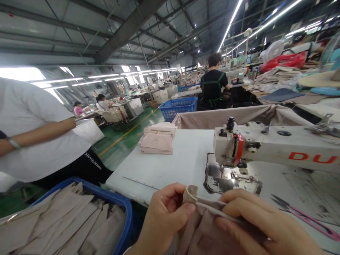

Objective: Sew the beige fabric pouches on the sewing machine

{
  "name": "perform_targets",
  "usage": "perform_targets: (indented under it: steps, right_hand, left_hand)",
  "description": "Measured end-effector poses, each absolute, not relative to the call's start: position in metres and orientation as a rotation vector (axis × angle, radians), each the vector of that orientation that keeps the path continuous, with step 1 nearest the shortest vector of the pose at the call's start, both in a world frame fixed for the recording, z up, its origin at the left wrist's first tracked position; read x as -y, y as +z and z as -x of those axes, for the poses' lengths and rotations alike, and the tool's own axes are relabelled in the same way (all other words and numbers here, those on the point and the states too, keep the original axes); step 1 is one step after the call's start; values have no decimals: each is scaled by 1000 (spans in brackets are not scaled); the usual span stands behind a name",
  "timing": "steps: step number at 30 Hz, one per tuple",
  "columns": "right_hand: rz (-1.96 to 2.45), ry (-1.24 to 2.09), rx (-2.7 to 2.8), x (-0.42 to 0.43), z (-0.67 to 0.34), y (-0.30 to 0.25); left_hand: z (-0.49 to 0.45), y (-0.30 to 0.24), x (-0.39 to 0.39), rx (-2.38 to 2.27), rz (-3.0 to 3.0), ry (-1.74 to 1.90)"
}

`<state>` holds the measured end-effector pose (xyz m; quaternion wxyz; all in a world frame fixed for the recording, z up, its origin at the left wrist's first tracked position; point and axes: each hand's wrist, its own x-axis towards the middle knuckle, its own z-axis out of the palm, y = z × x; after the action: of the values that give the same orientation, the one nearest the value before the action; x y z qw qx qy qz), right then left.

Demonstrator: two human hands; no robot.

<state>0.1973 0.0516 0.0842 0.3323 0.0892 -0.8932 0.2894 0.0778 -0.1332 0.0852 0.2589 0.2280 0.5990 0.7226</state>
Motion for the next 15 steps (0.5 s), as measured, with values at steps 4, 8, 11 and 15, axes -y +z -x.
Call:
perform_targets:
  steps: [4, 8, 11, 15]
  right_hand:
    - [-146, 775, 2356, -54, -191, 72]
    - [-76, 853, 2397, -56, -194, 64]
    - [-57, 910, 2417, -55, -196, 63]
    - [81, 995, 2487, -50, -196, 67]
  left_hand:
    - [-75, 67, 126, -1622, -439, 1992]
    - [-77, 64, 123, -1568, -407, 2034]
    - [-80, 67, 122, -1544, -371, 2055]
    - [-81, 68, 122, -1548, -337, 2069]
